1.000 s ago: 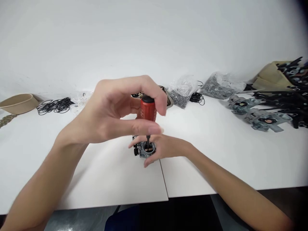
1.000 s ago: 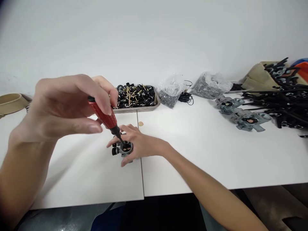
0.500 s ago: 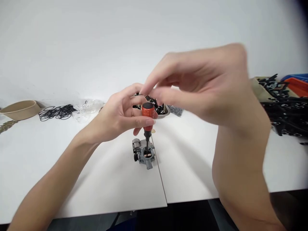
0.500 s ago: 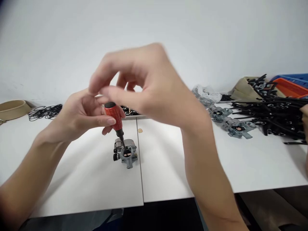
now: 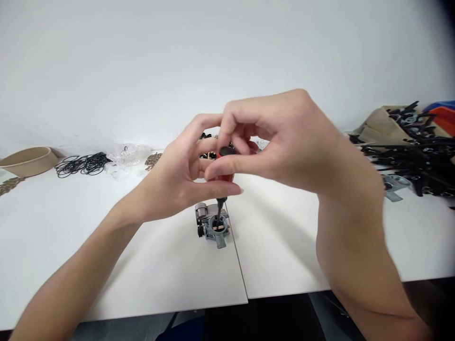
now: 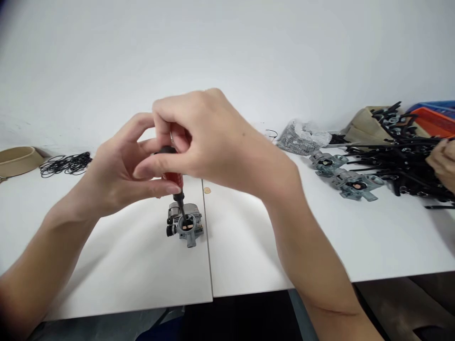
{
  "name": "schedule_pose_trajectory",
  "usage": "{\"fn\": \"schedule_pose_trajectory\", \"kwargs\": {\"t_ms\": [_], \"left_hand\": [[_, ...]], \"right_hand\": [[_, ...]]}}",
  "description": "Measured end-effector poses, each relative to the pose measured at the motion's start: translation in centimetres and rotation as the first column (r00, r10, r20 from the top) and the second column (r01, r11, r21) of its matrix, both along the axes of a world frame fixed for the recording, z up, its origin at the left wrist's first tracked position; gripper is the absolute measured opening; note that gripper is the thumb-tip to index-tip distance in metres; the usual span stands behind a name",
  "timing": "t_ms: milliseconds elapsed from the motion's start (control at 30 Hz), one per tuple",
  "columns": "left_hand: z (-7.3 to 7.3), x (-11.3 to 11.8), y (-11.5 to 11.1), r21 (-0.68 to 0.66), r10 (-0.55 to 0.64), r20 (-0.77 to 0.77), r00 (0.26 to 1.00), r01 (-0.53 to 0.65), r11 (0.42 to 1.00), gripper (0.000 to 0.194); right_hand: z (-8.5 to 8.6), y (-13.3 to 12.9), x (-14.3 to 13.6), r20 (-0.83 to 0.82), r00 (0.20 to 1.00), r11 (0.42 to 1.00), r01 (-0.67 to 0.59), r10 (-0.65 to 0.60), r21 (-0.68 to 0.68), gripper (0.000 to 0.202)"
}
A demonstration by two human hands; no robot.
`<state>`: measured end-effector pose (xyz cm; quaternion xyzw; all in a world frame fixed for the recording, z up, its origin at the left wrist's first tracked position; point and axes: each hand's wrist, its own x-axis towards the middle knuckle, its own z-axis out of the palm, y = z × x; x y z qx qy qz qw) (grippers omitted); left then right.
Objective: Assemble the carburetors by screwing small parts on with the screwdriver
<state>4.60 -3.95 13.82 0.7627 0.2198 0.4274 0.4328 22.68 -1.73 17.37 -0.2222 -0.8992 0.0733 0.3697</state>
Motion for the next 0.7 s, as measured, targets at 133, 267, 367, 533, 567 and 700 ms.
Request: {"fn": "schedule_pose_trajectory", "kwargs": {"t_ms": [133,267,367,533,567,700], "left_hand": [[-0.2,0.0,0.0,-0.006,0.027,-0.005,1.000,-0.027,1.000,0.044],[0.1,-0.7,0.2,-0.002,-0.108,0.001,0.994,0.108,0.994,0.051],[0.3,-0.7,0.0,-0.002,-0.120,-0.030,0.992,0.120,0.993,0.053],[-0.1,0.2,-0.1,0.038,-0.052,-0.064,0.997,0.054,0.998,0.049],[-0.3,0.3,0.1,0.041,-0.025,-0.047,0.999,0.027,0.999,0.047],[-0.5,0.0,0.5,0.046,-0.034,0.023,0.999,0.033,0.998,0.035]], "right_hand": [[0.0,-0.6,-0.6,-0.024,0.996,0.986,0.086,-0.084,0.140,0.049],[0.8,-0.7,1.2,0.050,0.995,0.989,-0.078,0.085,-0.127,0.009],[1.1,-0.6,2.1,0.085,0.979,0.966,-0.164,0.184,-0.202,0.014],[0.0,-1.2,-0.1,-0.066,0.997,0.987,0.020,-0.031,-0.163,0.033],[-0.1,-1.3,-0.6,-0.083,0.995,0.986,0.047,-0.061,-0.159,0.037],[0.4,-1.4,-0.4,-0.018,1.000,0.984,-0.019,0.016,-0.179,0.024]]}}
